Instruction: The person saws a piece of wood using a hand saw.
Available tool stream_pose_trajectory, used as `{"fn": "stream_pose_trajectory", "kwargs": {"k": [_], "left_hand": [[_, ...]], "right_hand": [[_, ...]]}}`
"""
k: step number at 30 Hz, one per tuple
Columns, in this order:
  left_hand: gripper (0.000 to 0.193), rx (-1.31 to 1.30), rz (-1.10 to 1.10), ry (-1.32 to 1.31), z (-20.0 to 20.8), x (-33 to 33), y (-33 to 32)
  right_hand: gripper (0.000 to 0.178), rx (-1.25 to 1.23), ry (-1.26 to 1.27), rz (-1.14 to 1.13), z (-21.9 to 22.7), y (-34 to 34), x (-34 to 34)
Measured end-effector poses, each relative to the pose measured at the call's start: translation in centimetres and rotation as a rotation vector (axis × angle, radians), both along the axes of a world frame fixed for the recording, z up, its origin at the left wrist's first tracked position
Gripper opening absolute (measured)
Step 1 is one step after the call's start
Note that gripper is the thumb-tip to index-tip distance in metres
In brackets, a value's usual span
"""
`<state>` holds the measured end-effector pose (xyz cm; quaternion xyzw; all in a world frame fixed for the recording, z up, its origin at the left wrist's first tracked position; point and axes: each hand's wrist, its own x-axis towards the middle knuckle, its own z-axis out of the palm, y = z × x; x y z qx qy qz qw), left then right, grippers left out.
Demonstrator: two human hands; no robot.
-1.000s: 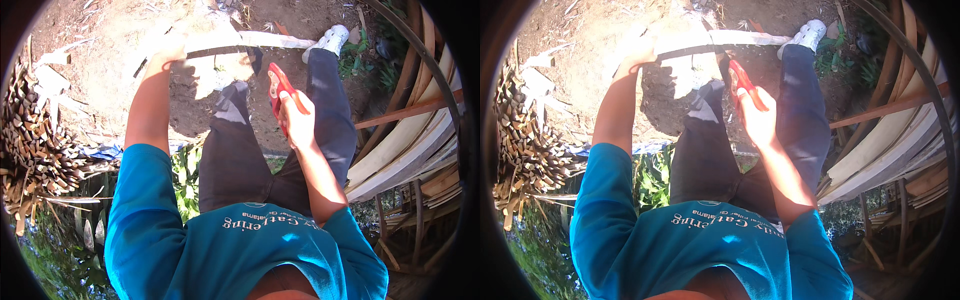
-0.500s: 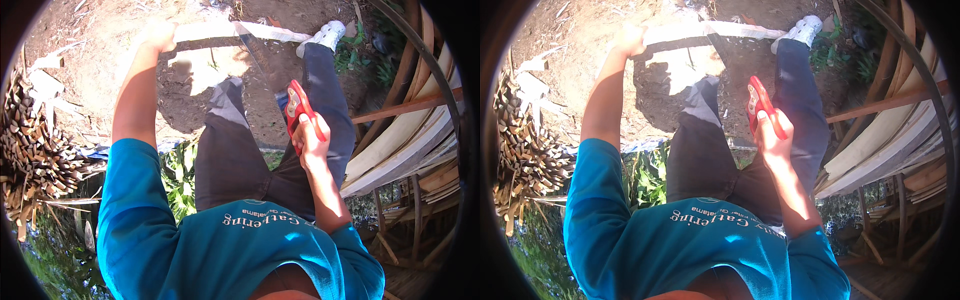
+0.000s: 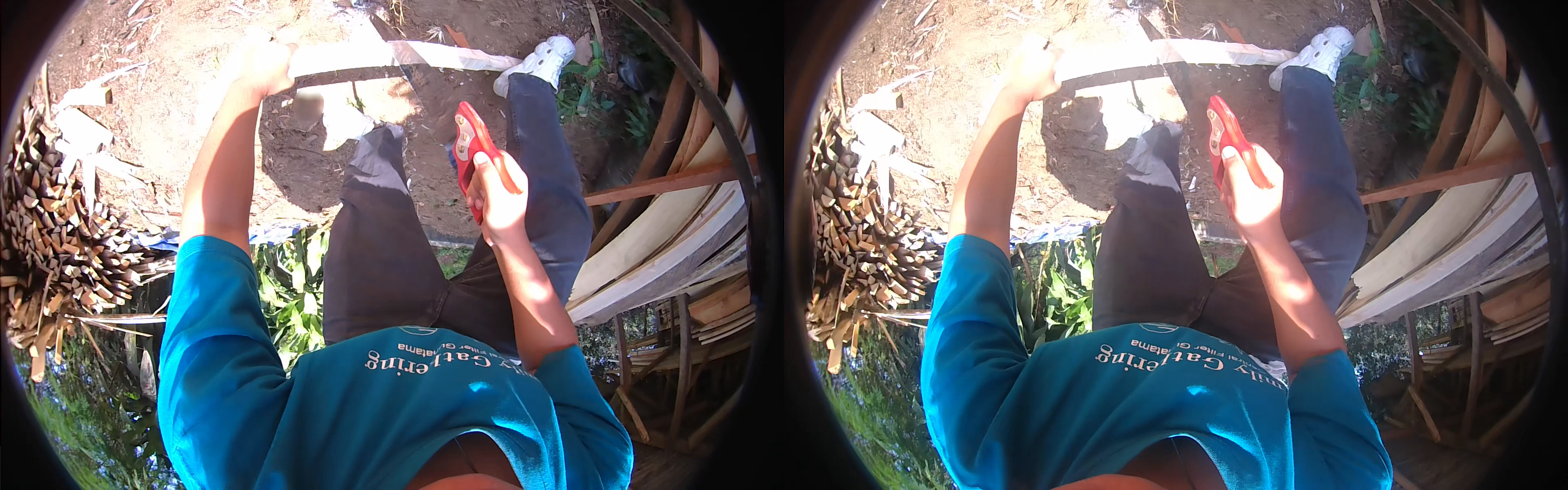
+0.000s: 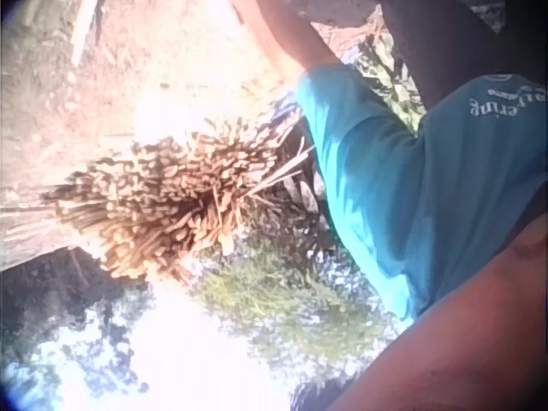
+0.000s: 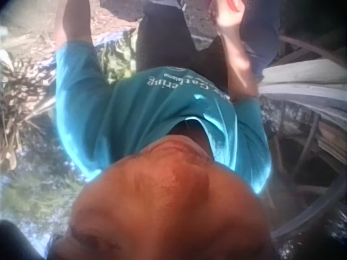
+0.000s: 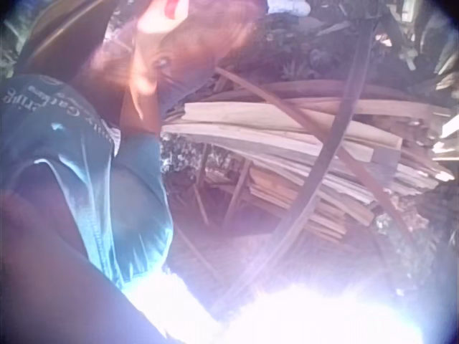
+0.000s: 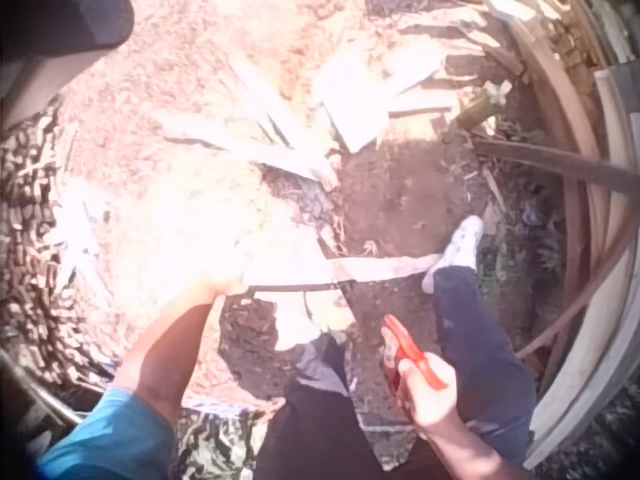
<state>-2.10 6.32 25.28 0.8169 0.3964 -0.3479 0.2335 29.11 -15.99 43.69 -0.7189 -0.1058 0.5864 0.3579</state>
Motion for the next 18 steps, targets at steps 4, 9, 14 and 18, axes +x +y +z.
{"fn": "stream_pose_trajectory", "kwargs": {"k": [4, 9, 14, 18], "left_hand": [[0.052, 0.06, -0.027, -0.092, -1.1, 0.8, -0.5], [0.054, 0.037, 0.006, -0.061, -0.7, -0.2, -0.8], [0.05, 0.119, -0.037, -0.045, -1.4, -1.1, -1.8], [0.048, 0.14, -0.062, -0.072, -1.7, 0.1, -1.6]], "right_hand": [[0.021, 0.027, -0.015, -0.04, -11.0, 6.5, -2.3], [0.019, 0.028, 0.057, -0.041, -5.6, 1.6, -1.9], [0.018, -0.033, -0.07, 0.034, 2.0, -3.0, -0.2], [0.023, 0.072, -0.012, -0.081, -8.2, 3.0, -2.9]]}}
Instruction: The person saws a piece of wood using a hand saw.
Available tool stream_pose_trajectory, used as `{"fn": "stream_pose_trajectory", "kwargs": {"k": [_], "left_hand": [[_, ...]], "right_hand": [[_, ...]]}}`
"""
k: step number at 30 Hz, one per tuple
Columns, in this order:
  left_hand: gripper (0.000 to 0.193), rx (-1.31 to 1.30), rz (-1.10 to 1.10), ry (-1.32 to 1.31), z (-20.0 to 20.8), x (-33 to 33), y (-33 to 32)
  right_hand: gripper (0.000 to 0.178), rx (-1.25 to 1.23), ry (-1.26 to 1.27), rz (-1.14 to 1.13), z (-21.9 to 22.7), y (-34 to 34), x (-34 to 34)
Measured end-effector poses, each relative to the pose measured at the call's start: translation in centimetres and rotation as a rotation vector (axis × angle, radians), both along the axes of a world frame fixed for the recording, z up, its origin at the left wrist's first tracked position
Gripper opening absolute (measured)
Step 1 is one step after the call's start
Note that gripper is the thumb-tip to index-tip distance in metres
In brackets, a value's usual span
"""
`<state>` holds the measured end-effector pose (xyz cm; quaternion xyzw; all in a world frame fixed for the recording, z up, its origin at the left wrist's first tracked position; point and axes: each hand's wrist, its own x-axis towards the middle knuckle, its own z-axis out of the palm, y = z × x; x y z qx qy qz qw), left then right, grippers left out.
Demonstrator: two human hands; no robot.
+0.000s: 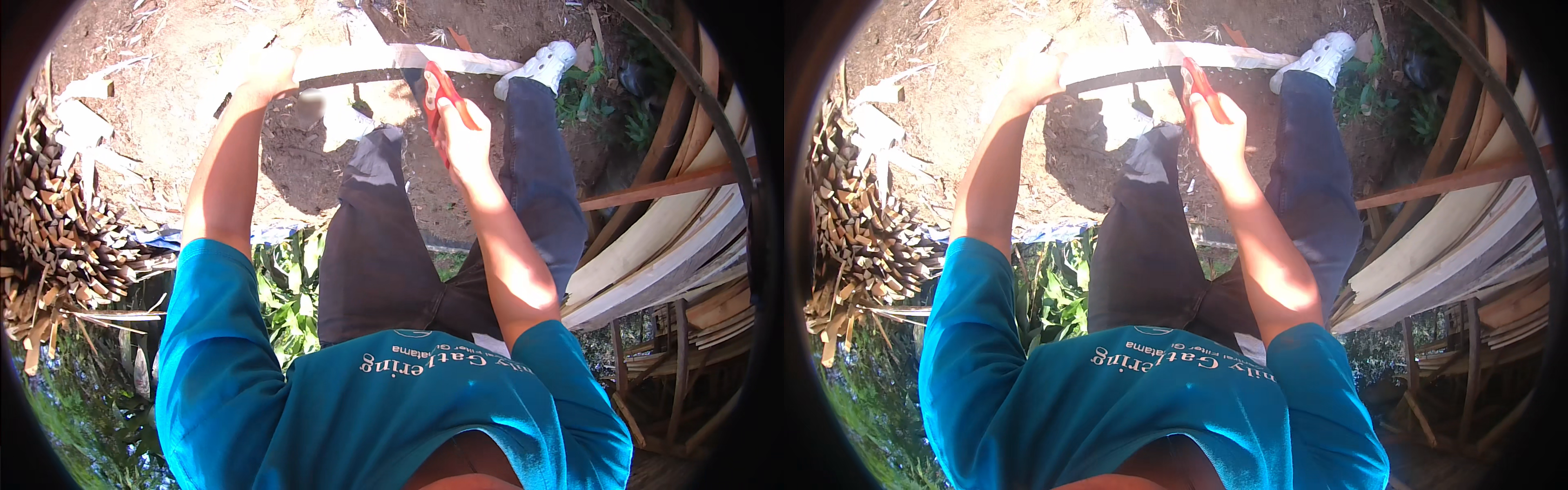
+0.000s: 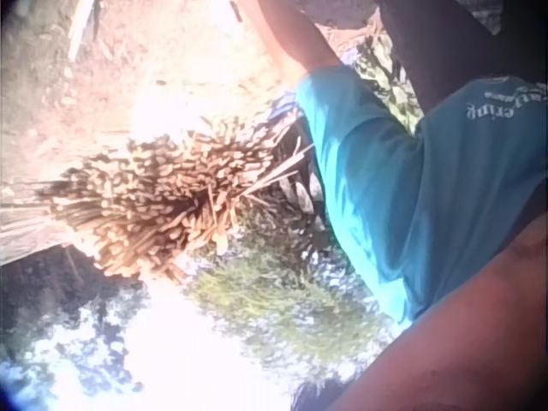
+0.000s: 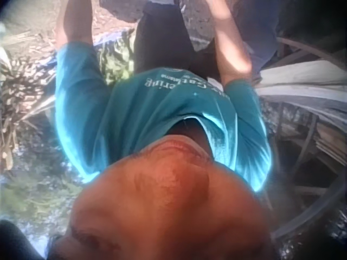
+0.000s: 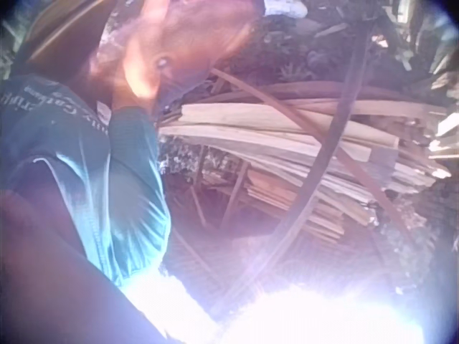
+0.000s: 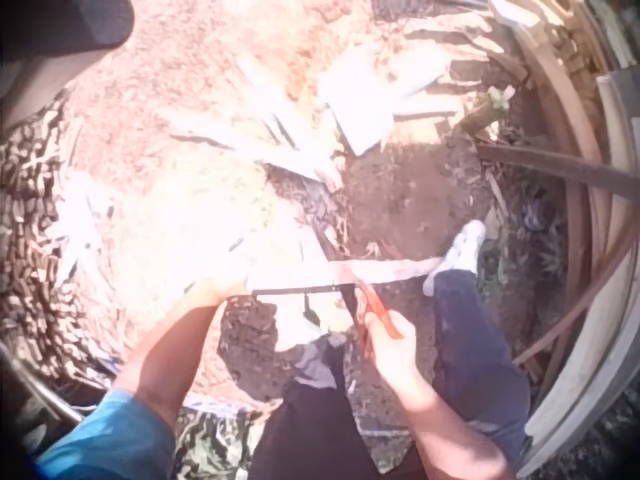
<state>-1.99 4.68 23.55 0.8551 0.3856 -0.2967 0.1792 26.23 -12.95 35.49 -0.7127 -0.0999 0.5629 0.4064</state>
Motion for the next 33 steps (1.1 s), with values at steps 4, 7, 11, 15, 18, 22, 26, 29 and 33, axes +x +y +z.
{"fn": "stream_pose_trajectory", "kwargs": {"k": [4, 7, 11, 15, 18, 22, 26, 29, 33], "left_hand": [[0.047, -0.02, 0.01, 0.025, 1.0, 0.2, 0.2], [0.047, -0.054, 0.035, 0.072, 2.0, -0.2, 0.5], [0.048, -0.113, 0.082, 0.089, 2.1, 0.1, 0.5], [0.052, 0.01, 0.042, 0.098, 2.4, 0.6, 1.0], [0.057, -0.099, 0.046, 0.125, 0.1, 0.0, 2.9], [0.055, -0.086, -0.013, 0.113, 0.3, -0.1, 2.8], [0.051, -0.091, 0.038, 0.054, -1.9, -1.2, 1.7], [0.056, -0.079, 0.078, 0.119, -5.9, -2.5, 0.6], [0.071, -0.029, 0.206, 0.272, -11.3, -3.8, -2.0]], "right_hand": [[0.017, -0.044, 0.014, 0.051, -0.7, -0.5, 0.2], [0.017, -0.021, 0.09, 0.018, 5.6, -3.8, 0.8], [0.013, -0.188, -0.064, 0.085, 10.9, -6.9, 2.8], [0.02, -0.112, 0.028, 0.062, 10.5, -4.0, 0.9], [0.02, -0.1, -0.056, 0.096, 10.2, -4.3, -0.1], [0.023, -0.132, -0.02, 0.051, 10.2, -4.1, 1.6], [0.024, -0.116, 0.019, 0.09, 11.0, -3.2, 1.7], [0.024, -0.136, 0.012, 0.127, 10.4, -2.5, 0.9], [0.021, -0.126, 0.013, 0.152, 6.9, -3.2, -0.3]]}}
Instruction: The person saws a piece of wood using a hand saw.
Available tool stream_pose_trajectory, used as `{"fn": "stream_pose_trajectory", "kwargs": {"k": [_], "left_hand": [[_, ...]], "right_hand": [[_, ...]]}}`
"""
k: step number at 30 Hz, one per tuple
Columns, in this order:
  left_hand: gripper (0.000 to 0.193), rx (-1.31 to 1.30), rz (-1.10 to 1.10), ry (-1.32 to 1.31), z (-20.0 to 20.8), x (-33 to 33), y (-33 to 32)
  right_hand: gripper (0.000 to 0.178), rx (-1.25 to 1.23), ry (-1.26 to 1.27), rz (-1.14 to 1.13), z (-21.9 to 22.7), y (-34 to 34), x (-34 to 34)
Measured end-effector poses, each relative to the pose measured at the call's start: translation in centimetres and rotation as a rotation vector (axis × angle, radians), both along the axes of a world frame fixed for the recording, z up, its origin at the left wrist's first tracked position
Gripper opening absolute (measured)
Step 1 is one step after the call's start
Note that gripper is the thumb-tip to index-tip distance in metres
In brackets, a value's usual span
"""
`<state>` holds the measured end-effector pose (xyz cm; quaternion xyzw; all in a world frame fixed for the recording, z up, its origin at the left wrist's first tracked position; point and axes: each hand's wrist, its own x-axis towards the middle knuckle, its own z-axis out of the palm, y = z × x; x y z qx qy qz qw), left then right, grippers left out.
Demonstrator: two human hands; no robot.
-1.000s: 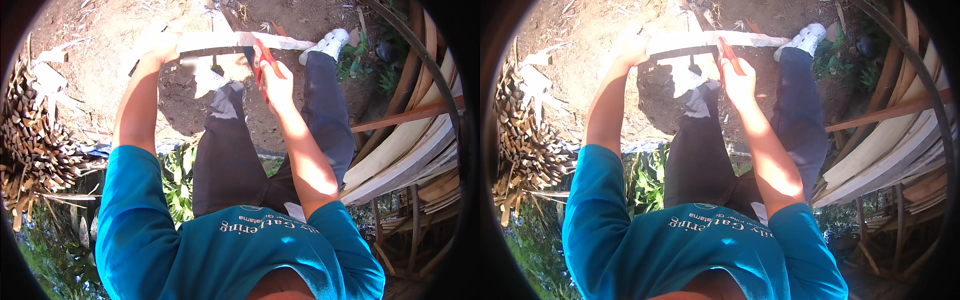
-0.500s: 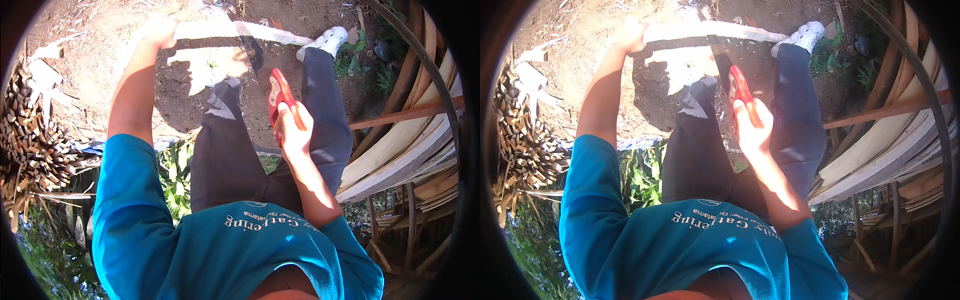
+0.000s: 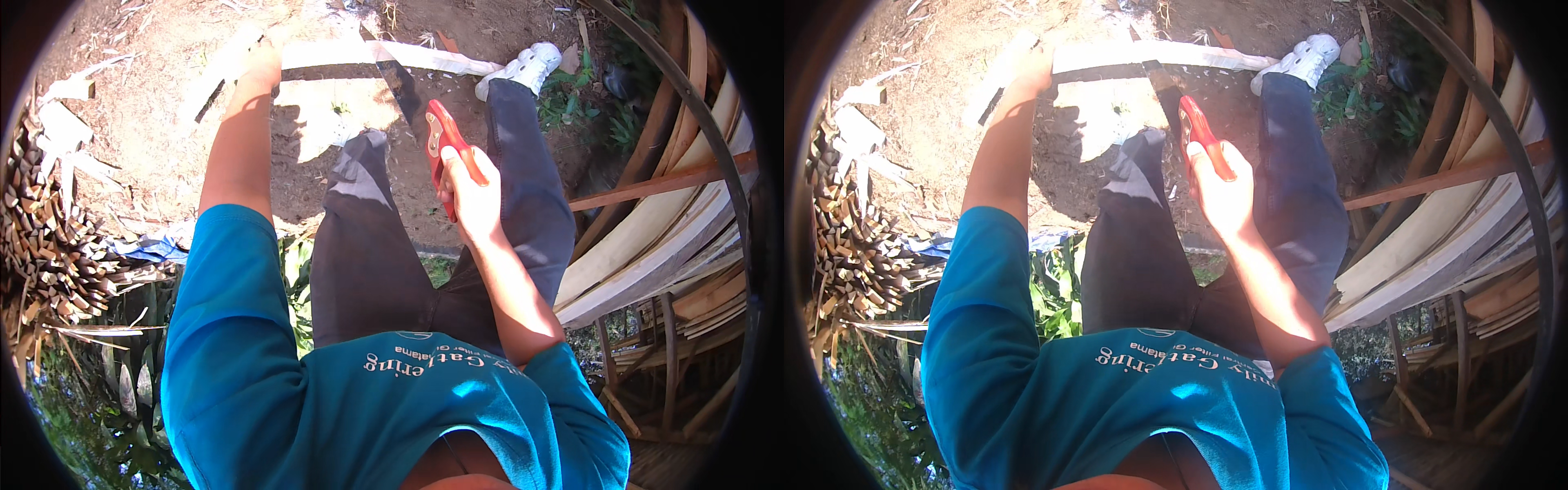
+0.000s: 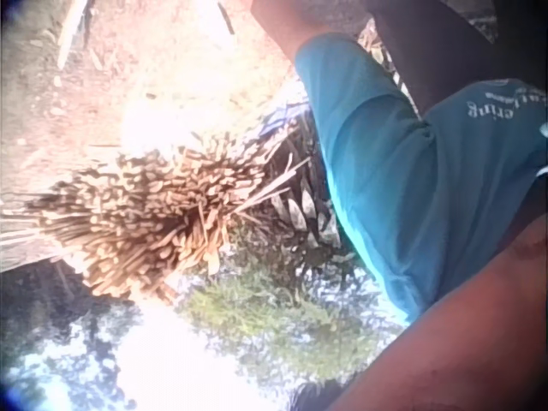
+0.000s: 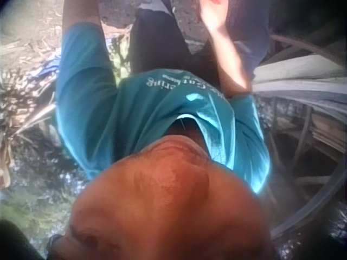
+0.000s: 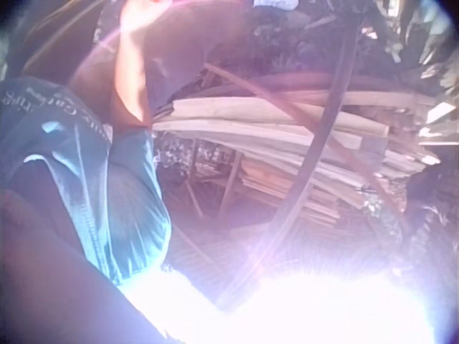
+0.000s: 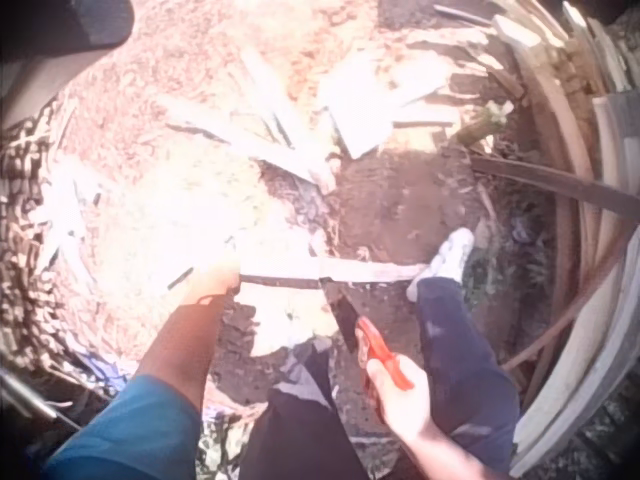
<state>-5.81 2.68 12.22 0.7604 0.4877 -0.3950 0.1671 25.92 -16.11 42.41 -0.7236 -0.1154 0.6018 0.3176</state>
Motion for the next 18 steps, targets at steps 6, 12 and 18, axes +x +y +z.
{"fn": "stream_pose_trajectory", "kwargs": {"k": [6, 12, 18], "left_hand": [[0.077, -0.075, 0.295, -0.127, -3.0, 1.9, -2.1], [0.063, -0.326, 0.227, -0.166, -4.2, 7.5, -2.3], [0.048, -0.073, 0.252, -0.448, -10.5, 8.5, -4.0]], "right_hand": [[0.016, 0.011, -0.056, 0.021, -4.6, -0.7, -3.3], [0.013, 0.016, 0.002, -0.01, -5.3, -1.2, -4.8], [0.018, 0.02, -0.014, -0.074, -4.9, -0.5, -4.6]]}}
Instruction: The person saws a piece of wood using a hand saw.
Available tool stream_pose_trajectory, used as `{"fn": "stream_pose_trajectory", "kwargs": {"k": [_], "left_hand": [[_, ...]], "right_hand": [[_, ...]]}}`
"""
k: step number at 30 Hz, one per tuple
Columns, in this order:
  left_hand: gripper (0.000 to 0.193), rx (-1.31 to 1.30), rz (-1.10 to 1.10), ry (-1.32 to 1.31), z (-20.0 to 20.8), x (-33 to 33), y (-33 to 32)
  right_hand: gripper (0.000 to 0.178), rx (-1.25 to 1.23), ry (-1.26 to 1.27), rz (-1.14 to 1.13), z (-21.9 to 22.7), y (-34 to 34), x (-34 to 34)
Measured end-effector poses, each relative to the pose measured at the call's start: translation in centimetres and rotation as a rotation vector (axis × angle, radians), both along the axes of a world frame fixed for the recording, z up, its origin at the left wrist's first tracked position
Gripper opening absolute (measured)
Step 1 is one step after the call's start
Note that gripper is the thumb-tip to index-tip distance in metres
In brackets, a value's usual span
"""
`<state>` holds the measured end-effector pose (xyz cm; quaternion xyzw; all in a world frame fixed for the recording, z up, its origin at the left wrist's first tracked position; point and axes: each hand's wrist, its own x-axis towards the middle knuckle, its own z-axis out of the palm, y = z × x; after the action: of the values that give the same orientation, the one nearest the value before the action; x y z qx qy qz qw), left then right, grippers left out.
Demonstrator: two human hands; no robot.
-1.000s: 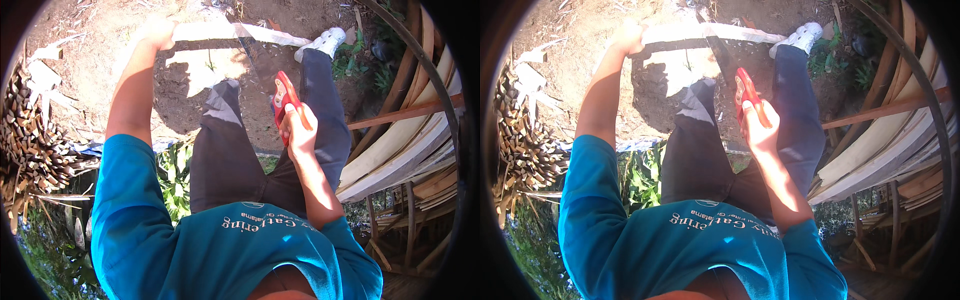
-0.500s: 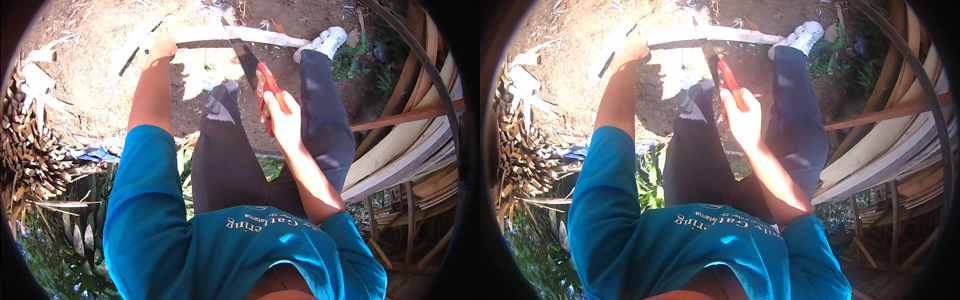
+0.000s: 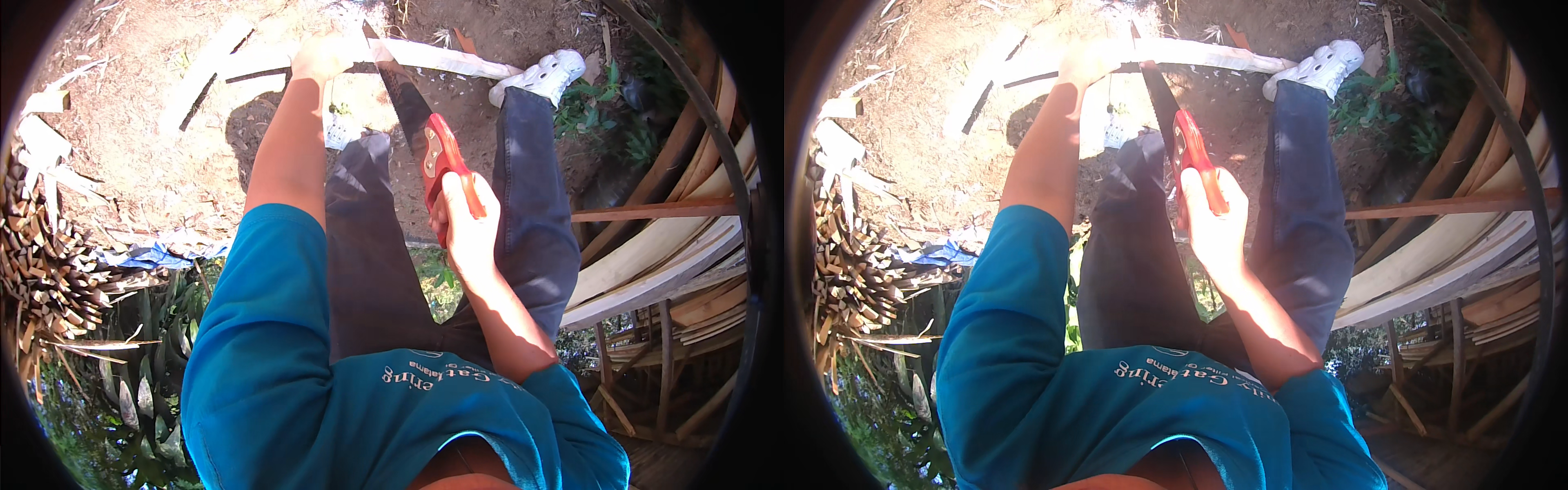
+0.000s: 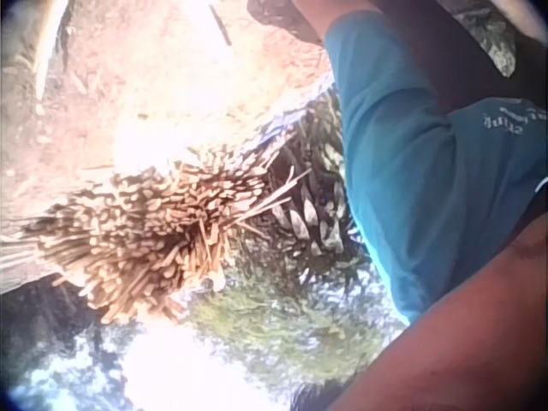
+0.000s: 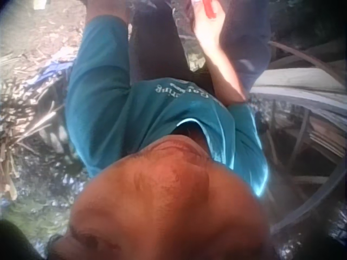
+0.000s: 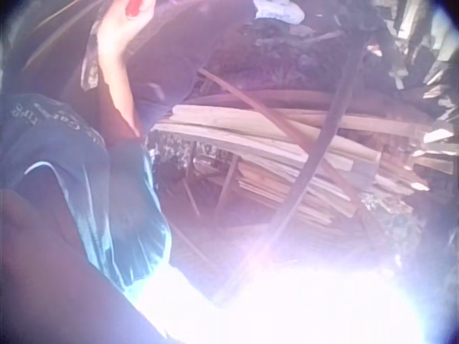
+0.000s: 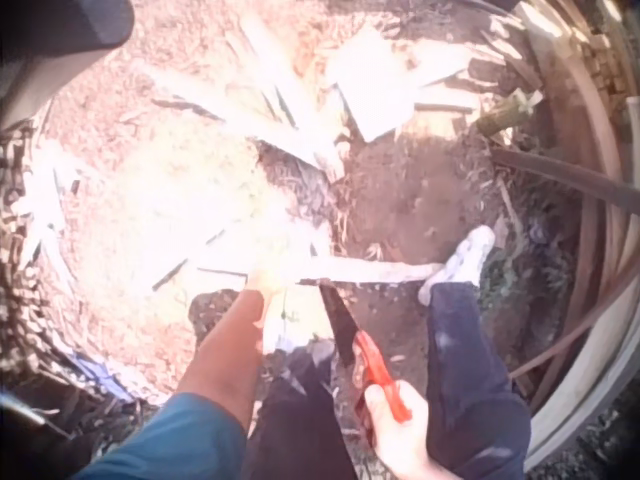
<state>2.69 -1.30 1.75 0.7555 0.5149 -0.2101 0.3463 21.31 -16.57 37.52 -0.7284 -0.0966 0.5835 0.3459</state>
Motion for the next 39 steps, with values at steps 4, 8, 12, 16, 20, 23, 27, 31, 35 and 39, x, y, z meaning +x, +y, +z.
{"fn": "stream_pose_trajectory", "kwargs": {"k": [4, 8, 12, 16, 20, 23, 27, 31, 35, 39], "left_hand": [[0.046, -0.063, -0.069, -0.062, 1.5, 0.3, 0.0], [0.047, 0.055, -0.064, -0.18, 1.0, -1.4, -1.0], [0.051, 0.187, -0.197, -0.179, 0.5, -1.4, -1.1], [0.05, 0.025, -0.06, -0.251, 1.6, -0.7, -0.1], [0.047, -0.03, -0.016, -0.233, 2.7, -0.7, 0.6], [0.044, -0.038, 0.023, -0.267, 3.9, -0.9, 0.3], [0.041, 0.028, -0.003, -0.213, 3.3, -0.3, -0.9], [0.042, -0.07, -0.112, -0.09, 2.4, -0.1, -0.4], [0.043, -0.046, -0.061, -0.188, 1.4, -0.7, -0.2], [0.041, -0.023, 0.012, -0.206, 1.3, -0.5, 0.0]], "right_hand": [[0.025, -0.099, -0.076, 0.025, 1.5, 1.2, -0.2], [0.021, -0.114, -0.081, 0.06, 2.1, 1.2, -0.5], [0.02, -0.118, -0.083, 0.001, 2.7, 2.5, -2.1], [0.015, -0.046, -0.203, 0.032, 2.5, 1.7, -3.3], [0.019, 0.033, -0.17, 0.029, 4.1, 4.2, -2.0], [0.019, -0.008, -0.137, 0.073, 3.2, 4.1, -1.7], [0.02, -0.086, -0.14, 0.027, 1.7, 3.6, -2.6], [0.022, -0.103, -0.149, 0.047, 0.4, 3.3, -3.5], [0.018, -0.036, -0.192, 0.114, 0.1, 2.5, -3.8], [0.018, -0.015, -0.226, 0.126, 0.2, 2.2, -4.2]]}}
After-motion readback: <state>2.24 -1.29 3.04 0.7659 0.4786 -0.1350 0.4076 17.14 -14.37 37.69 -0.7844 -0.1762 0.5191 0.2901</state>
